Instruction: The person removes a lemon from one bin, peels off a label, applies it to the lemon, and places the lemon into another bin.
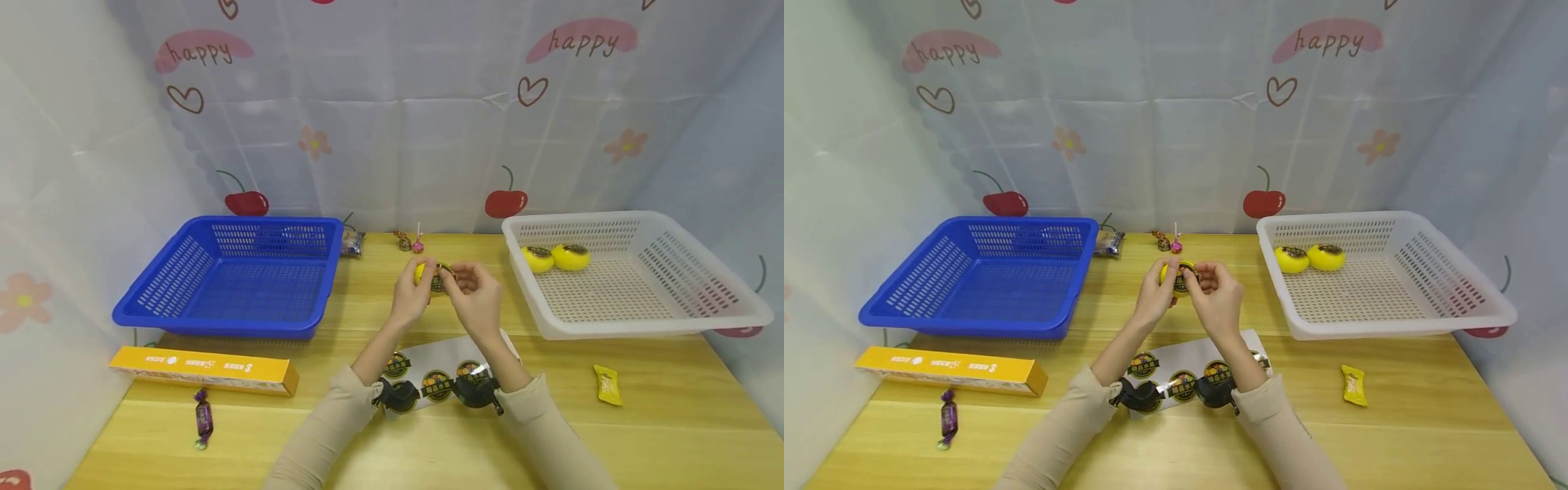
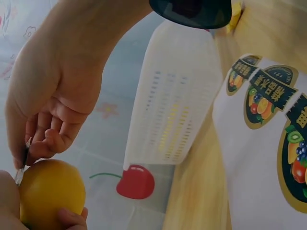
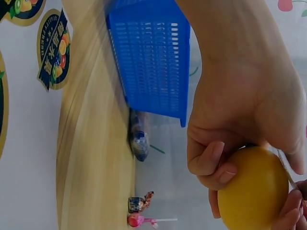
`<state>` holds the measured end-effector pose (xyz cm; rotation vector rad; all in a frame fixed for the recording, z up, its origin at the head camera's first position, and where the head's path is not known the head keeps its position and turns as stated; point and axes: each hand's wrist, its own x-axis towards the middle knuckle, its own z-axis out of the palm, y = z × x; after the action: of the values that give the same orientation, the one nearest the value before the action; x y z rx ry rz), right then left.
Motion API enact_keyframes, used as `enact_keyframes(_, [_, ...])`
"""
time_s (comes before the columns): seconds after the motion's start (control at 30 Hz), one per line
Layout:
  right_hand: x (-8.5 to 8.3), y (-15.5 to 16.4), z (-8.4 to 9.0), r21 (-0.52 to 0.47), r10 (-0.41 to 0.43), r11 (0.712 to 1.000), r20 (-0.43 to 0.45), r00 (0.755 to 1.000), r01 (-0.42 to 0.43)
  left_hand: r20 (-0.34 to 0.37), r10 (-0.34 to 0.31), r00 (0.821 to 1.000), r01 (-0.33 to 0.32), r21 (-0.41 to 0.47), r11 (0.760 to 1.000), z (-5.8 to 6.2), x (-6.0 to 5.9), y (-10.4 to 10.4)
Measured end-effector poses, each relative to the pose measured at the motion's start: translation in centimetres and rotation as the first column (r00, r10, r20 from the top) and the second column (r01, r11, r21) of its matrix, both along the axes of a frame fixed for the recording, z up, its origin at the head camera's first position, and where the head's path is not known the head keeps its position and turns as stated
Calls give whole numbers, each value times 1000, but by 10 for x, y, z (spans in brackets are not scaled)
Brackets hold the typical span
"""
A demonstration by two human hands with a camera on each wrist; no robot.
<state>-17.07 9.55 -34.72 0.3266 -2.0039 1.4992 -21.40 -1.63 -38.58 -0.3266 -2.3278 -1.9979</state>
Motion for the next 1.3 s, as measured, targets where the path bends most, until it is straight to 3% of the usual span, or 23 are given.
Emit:
enact_keyframes(0.17, [-7, 3, -12, 43, 13, 999, -41, 999, -11, -74, 95, 993, -99, -47, 994, -3, 1, 3])
enact_keyframes(0.23, [-13, 6, -18, 91, 1, 996, -96, 995, 8, -92, 111, 990, -116, -53, 992, -3, 1, 4])
enact_keyframes(0.37, [-21, 10, -26, 232, -62, 966, -233, 970, 118, -124, 128, 984, -135, -56, 989, -3, 2, 5])
enact_keyframes(0.43, [-21, 8, -28, 282, -106, 943, -247, 963, 176, -148, 142, 979, -152, -62, 986, -3, 3, 6])
enact_keyframes(0.57, [-17, 2, -34, 329, -164, 926, -95, 982, 186, -231, 168, 958, -193, -90, 977, -3, 5, 7])
enact_keyframes(0.7, [-16, -3, -36, 318, -155, 940, 64, 986, 127, -306, 175, 936, -220, -118, 968, -5, 7, 10])
enact_keyframes(0.83, [-20, -6, -39, 283, -139, 955, 153, 978, 92, -336, 194, 922, -251, -136, 958, -7, 9, 12])
enact_keyframes(1.1, [-22, -7, -44, 144, -158, 981, 178, 971, 133, -321, 227, 920, -266, -85, 960, -4, 10, 16])
enact_keyframes(1.3, [-23, -6, -44, 137, -150, 982, 132, 980, 132, -264, 274, 925, -287, -10, 958, -4, 10, 18])
